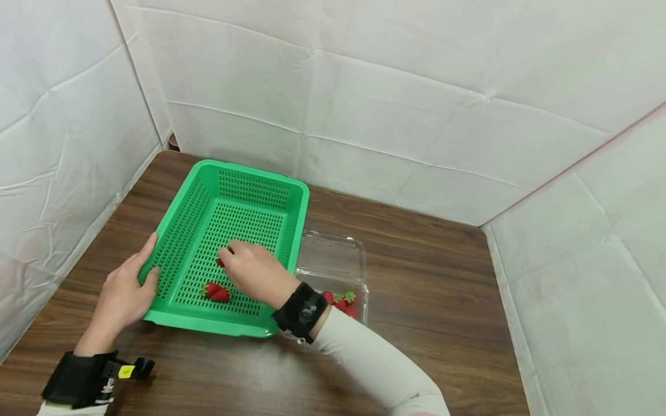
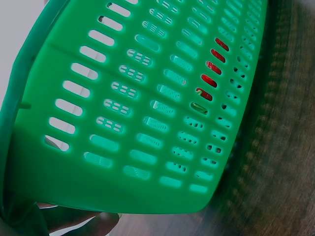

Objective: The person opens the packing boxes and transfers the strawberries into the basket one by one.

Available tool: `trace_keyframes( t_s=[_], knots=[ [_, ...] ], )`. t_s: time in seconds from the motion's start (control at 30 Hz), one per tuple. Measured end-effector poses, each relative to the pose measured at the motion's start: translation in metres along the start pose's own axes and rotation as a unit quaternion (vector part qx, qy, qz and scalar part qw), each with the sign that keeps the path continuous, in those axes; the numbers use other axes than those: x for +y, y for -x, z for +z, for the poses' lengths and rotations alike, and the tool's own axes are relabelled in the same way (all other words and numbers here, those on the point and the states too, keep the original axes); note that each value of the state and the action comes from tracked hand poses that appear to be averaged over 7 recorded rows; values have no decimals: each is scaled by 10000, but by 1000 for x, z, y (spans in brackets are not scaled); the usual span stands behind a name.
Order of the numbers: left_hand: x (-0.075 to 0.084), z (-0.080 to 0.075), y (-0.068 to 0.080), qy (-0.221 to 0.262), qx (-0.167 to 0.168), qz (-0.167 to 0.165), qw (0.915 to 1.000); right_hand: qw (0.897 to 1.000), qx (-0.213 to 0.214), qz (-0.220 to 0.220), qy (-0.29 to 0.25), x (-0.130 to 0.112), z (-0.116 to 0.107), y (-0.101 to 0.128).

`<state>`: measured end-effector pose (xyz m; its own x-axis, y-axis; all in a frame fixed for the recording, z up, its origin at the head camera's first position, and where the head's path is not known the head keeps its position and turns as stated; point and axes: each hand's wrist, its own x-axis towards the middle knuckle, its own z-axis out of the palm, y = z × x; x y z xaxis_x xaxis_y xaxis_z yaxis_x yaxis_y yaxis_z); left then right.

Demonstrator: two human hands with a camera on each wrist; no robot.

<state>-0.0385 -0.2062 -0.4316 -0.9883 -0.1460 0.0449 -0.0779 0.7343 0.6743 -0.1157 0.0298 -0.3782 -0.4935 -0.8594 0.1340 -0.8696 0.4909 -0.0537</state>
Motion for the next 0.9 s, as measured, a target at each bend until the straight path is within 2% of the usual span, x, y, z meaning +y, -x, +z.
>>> trace_keyframes(
  t_s=[0.37, 0.67, 0.9],
  knots=[
    [2, -1, 2, -30, -33, 4, 10000, 9998, -145, -20, 110, -5, 4, -14],
    [2, -1, 2, 1, 12, 31, 10000, 9998, -71, -203, 51, -9, 8, -26],
    [2, -1, 2, -3, -2, 6, 10000, 9992, -352, -184, 103, -13, 12, -36]
  ],
)
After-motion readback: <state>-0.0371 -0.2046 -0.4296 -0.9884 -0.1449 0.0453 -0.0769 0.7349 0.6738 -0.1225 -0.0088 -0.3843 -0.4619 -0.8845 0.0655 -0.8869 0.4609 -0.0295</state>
